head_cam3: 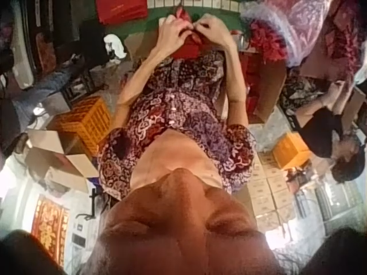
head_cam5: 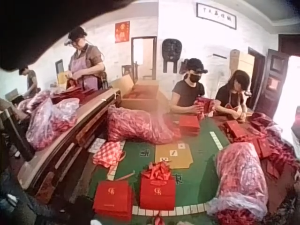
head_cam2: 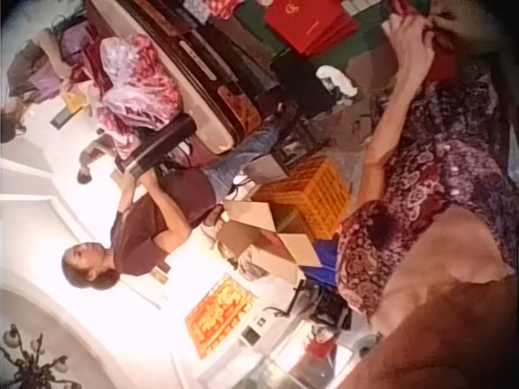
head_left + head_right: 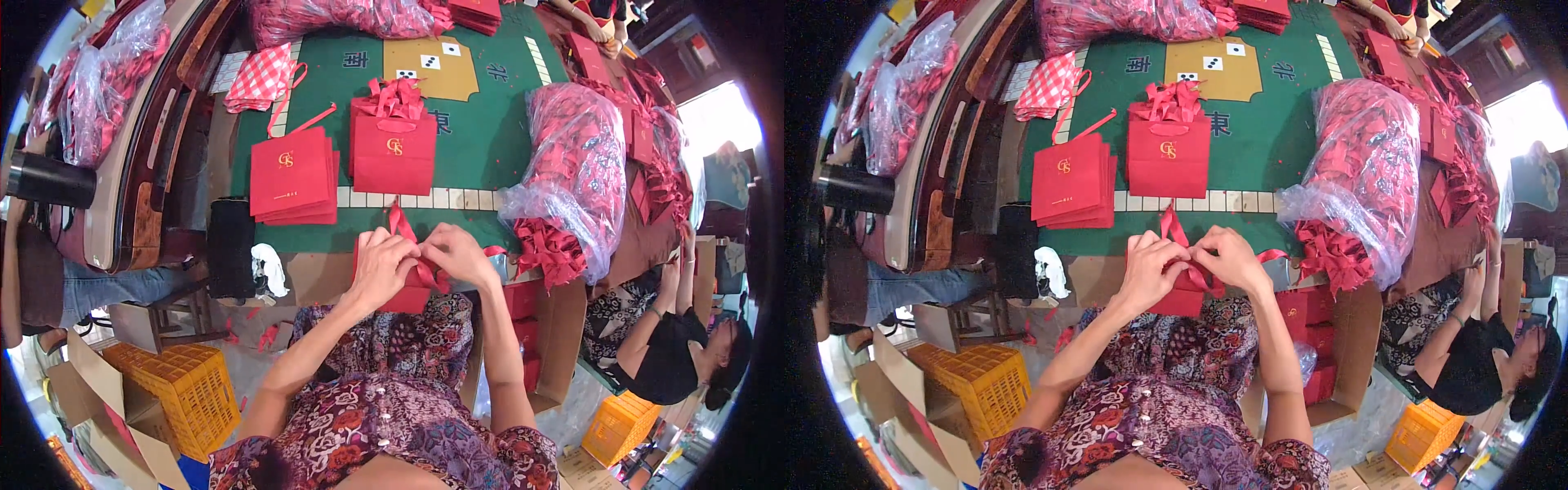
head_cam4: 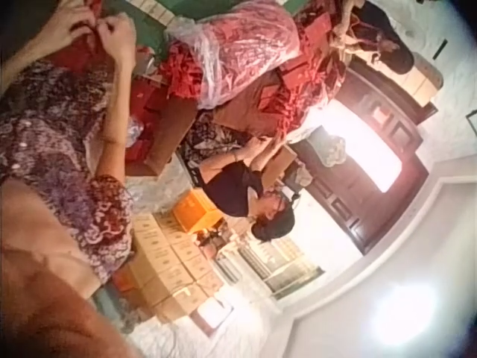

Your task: The person attaches ribbon handles to small gift bags by threading and tying ribbons through the bag holes by hand.

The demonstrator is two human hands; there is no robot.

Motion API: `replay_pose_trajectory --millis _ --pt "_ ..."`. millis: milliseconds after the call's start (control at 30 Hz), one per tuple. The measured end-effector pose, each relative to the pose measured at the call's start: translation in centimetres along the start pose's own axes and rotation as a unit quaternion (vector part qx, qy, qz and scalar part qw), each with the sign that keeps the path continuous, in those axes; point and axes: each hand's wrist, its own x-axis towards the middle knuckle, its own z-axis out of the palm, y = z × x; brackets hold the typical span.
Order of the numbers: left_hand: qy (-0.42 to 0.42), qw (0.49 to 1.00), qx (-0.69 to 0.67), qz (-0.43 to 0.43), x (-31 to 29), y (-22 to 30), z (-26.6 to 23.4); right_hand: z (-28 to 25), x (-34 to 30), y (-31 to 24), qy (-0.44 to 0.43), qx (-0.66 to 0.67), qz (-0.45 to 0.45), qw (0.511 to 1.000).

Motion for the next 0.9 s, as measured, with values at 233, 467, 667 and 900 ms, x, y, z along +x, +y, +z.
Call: replay_pose_trajectory --millis 233,467,667,900 --pt "0.04 0.997 0.041 0.053 0.5 0.0 -0.4 0.2 1.7 0.5 -0.015 0.189 0.116 0.975" --pt "-0.043 0.998 -0.03 0.023 0.9 0.6 -0.8 1.8 3.3 3.2 0.226 0.161 0.127 0.952" --pt "-0.032 0.997 -0.023 -0.07 1.6 -0.8 -1.5 0.3 0.3 2.9 0.213 0.091 0.067 0.97" --pt "-0.026 0.995 -0.011 -0.1 2.5 -2.0 -0.8 -0.6 -4.6 -0.3 0.037 -0.019 -0.007 0.999"
